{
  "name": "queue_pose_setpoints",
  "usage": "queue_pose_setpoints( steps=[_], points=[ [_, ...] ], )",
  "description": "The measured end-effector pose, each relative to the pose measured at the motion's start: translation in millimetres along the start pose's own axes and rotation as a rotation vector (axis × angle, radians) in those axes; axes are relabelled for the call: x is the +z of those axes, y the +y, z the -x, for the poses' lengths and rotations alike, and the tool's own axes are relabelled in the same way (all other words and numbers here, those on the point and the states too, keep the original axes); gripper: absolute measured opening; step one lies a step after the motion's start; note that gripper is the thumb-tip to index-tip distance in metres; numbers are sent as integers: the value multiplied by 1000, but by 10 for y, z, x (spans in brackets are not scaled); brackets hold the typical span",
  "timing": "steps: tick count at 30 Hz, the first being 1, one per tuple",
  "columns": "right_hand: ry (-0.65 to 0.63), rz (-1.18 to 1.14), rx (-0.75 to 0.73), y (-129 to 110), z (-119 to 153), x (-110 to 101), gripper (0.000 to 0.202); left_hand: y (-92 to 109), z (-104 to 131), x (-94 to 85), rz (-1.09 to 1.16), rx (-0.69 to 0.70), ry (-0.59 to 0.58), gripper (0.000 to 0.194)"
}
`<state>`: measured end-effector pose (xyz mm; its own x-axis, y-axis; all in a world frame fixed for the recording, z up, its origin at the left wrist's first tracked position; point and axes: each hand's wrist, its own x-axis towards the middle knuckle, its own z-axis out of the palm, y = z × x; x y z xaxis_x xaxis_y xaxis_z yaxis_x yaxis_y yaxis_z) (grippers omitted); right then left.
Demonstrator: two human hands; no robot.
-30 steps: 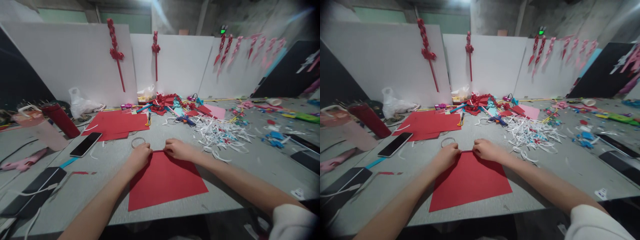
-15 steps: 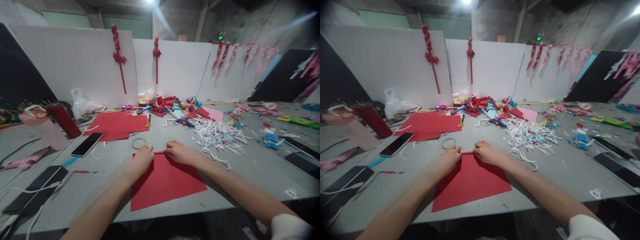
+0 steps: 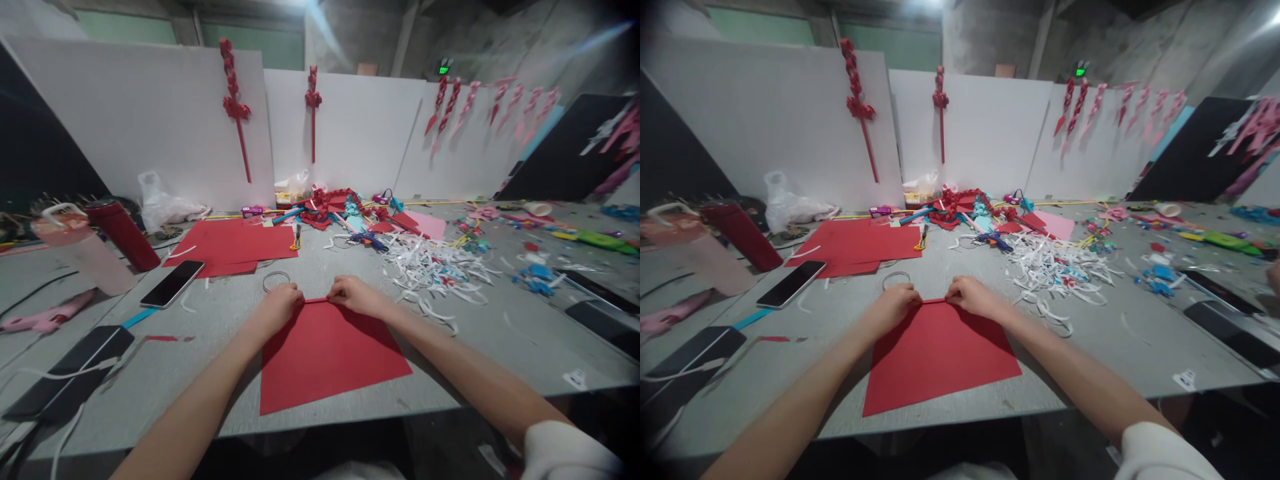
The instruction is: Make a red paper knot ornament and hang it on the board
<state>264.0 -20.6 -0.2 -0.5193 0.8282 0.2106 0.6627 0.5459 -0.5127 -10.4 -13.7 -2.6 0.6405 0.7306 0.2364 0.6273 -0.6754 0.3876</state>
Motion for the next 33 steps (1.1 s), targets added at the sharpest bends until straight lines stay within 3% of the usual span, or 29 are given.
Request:
queue_pose_setpoints(
  steps=[4,17,33],
  points=[
    [2,8,-25,11,12,-4,16,-100,-35,20,48,1,21,30],
    [-38,-19,-26,32,37,-142,13,-168,-64,49,71,25,27,29],
    [-76,143,-65,202,75,-169,14,-117,-59,-35,50,-34,-5,13]
  ],
)
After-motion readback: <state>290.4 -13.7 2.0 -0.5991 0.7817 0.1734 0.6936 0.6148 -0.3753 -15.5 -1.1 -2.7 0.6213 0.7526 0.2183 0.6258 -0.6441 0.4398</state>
